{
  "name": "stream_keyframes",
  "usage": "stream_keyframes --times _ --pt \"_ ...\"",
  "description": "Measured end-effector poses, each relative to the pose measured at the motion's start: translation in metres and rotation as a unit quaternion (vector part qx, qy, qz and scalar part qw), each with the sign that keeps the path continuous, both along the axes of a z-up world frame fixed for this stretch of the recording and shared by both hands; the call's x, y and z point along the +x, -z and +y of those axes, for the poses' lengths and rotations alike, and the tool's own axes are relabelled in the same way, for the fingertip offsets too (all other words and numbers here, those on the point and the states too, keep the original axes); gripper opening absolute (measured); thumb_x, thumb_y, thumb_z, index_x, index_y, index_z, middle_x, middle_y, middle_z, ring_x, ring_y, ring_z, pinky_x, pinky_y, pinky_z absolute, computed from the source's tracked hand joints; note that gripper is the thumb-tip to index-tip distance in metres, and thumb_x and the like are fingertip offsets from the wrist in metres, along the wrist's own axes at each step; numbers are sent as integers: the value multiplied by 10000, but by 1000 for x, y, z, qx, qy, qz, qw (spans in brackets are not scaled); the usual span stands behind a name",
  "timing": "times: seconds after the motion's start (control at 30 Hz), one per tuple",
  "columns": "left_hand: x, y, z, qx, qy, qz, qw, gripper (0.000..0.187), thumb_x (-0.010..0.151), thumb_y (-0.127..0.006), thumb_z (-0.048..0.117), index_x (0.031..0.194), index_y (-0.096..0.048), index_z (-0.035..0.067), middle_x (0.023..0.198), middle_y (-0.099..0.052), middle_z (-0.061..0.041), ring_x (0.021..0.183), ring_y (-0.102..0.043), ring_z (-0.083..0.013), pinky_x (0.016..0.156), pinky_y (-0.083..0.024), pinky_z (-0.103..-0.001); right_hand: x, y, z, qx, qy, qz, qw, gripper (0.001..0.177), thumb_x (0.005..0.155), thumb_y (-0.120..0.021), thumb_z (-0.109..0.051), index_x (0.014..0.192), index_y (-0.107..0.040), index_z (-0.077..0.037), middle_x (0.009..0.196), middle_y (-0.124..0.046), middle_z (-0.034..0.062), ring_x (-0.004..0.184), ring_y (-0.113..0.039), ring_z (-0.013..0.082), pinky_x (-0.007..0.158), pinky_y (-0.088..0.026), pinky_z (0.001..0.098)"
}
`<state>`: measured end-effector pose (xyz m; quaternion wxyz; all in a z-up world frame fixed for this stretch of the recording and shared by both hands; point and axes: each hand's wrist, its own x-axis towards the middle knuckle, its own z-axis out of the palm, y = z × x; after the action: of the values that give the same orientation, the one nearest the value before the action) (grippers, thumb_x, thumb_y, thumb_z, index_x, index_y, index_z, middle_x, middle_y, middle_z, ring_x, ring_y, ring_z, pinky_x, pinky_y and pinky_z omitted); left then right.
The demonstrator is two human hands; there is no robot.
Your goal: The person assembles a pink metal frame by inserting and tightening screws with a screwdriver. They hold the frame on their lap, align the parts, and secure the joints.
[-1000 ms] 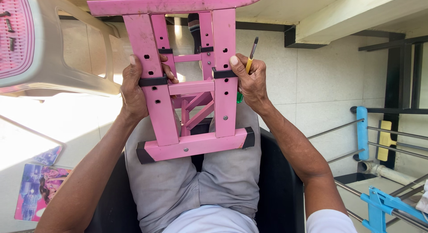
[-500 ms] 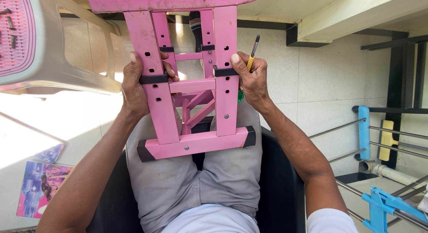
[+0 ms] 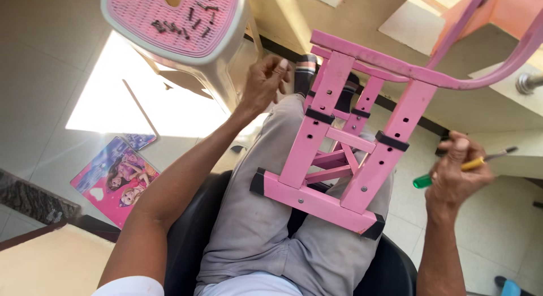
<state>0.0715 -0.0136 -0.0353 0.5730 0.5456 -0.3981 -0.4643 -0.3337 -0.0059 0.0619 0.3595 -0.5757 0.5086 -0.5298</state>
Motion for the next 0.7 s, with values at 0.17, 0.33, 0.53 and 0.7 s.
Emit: stream_keyframes --times 0.17,0.33,0.53,0.7 --pt "156 39 5 -50 -304 -342 887 126 967 -749 157 933 -720 40 808 -754 -89 679 -722 -167 619 -563 -321 -22 -19 45 -34 10 105 994 341 1219 -679 -235 1067 -682 70 765 -644 87 506 -542 77 425 -411 212" --pt "256 72 37 -17 -356 -440 824 141 890 -776 56 994 -682 40 899 -739 -111 803 -733 -274 726 -571 -416 -17 -27 78 -14 4 132 991 287 1175 -694 -202 1062 -689 62 779 -656 87 531 -542 66 456 -386 195" --pt "283 86 35 23 -250 -509 824 433 879 -711 -12 1302 -646 49 1114 -552 -177 965 -644 -379 801 -543 -500 -6 -27 82 -7 -3 156 988 240 1118 -694 -203 1048 -705 26 753 -669 70 503 -533 56 437 -371 192" --pt "288 87 29 56 -236 -518 821 281 923 -744 37 1200 -708 77 1147 -530 -181 975 -638 -394 827 -543 -513 -2 -21 81 -4 -20 183 983 239 1089 -687 -238 1080 -714 -2 751 -674 57 485 -538 47 455 -382 209"
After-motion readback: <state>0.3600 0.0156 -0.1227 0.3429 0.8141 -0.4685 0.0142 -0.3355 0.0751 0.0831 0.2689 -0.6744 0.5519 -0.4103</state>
